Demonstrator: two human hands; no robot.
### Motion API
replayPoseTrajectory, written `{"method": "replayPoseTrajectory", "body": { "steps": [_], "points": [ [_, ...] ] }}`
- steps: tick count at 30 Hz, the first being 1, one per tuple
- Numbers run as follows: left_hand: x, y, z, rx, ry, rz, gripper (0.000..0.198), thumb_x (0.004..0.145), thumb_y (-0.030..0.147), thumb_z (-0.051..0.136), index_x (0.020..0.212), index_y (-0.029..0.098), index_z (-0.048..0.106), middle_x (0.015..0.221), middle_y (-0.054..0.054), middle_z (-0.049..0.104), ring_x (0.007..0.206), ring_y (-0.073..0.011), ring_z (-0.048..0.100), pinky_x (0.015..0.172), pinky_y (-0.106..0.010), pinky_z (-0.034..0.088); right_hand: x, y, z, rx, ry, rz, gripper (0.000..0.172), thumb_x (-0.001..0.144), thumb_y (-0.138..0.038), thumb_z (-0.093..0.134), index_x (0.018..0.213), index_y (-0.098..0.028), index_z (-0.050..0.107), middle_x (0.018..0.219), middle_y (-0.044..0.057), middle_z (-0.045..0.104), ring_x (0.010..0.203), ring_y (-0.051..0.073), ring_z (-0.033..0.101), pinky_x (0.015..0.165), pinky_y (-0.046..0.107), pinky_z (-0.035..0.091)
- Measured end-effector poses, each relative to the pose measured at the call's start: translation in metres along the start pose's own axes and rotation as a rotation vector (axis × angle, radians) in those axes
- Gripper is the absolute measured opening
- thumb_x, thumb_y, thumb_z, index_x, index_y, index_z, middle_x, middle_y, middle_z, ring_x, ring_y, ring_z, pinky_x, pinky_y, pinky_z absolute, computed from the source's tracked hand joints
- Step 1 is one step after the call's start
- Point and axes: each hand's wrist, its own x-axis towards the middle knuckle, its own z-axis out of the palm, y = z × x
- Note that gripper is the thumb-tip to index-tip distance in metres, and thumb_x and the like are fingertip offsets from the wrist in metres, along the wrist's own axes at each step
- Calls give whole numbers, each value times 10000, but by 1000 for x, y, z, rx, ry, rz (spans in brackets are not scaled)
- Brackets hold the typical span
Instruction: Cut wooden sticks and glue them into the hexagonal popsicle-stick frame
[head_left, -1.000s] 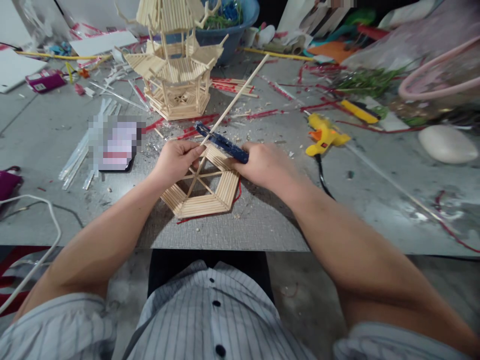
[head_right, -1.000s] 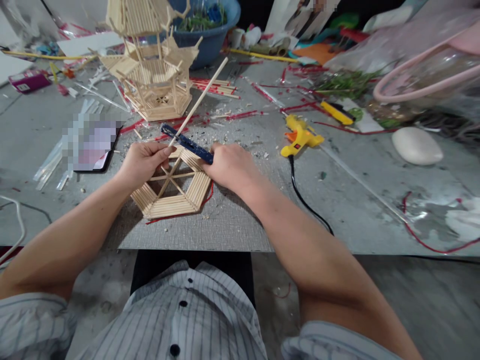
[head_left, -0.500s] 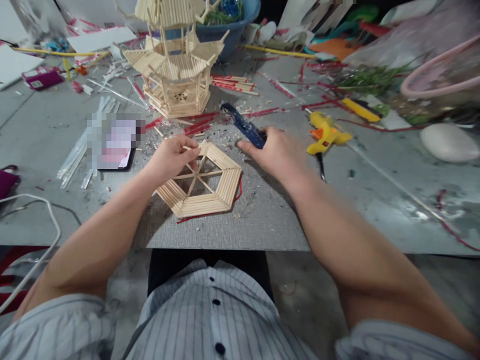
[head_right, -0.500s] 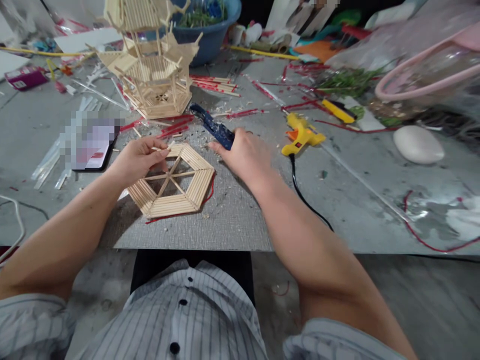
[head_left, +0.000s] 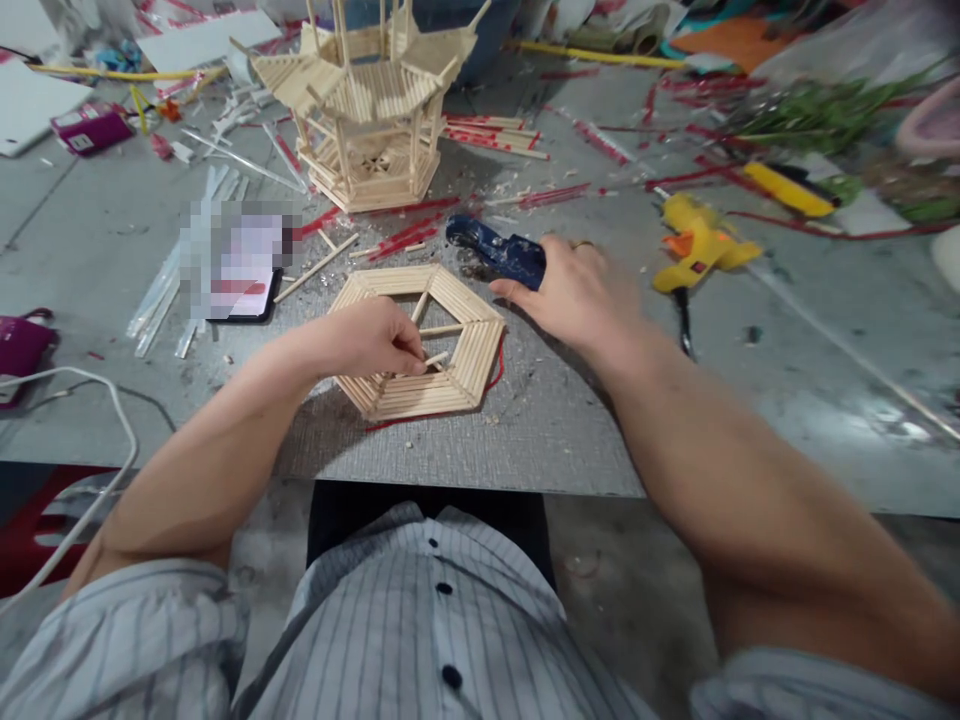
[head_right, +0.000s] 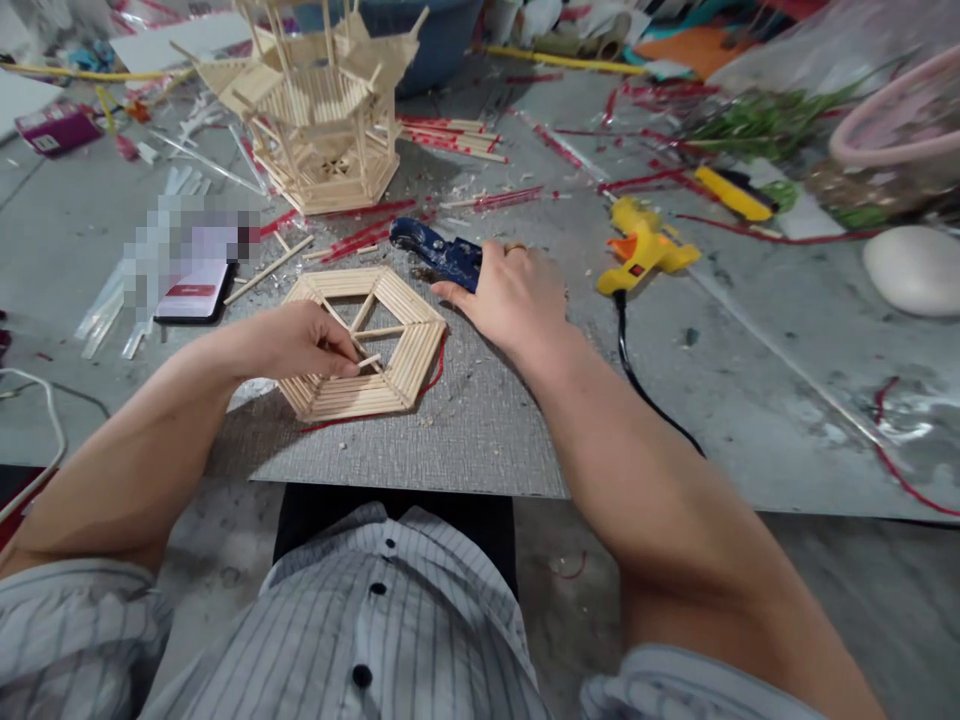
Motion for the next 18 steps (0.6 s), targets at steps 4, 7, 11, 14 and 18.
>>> {"method": "replayPoseTrajectory", "body": {
  "steps": [4,7,11,14,18],
  "points": [
    [1,-1,3,36,7,9,99,640,215,640,577,210,716,498,53,617,484,-71,507,507,-190,346,1,1,3,12,2,-27,669,790,-671,525,1134,-99,571,1021,231,623,993,379,585,825,512,424],
    [0,-2,4,55,23,11,112,640,230,645,543,206,695,475,48,592,478,-75,499,512,-203,335,0,1,1,-2,-15,-43,665,793,-660,529,1137,-92,568,1024,237,623,993,383,583,821,510,425],
    [-1,0,3,173,32,16,138,660,242,633,537,209,686,523,28,619,509,-85,509,539,-218,332,-1,-2,-4,-1,-54,-44,654,796,-637,544,1142,-82,566,1026,250,617,1007,398,574,832,517,420],
    [-1,2,3,250,-13,19,150,680,242,603,571,213,702,545,26,633,496,-81,489,517,-220,298,-1,-1,-4,7,-51,-48,646,792,-635,550,1133,-87,566,1010,245,614,1005,404,571,832,527,418],
    [0,1,4,266,-22,15,156,685,228,597,574,213,704,520,33,624,459,-72,434,507,-224,270,-1,2,1,7,-17,-81,628,782,-633,563,1129,-109,571,981,218,619,997,386,569,834,518,424]
  ]
}}
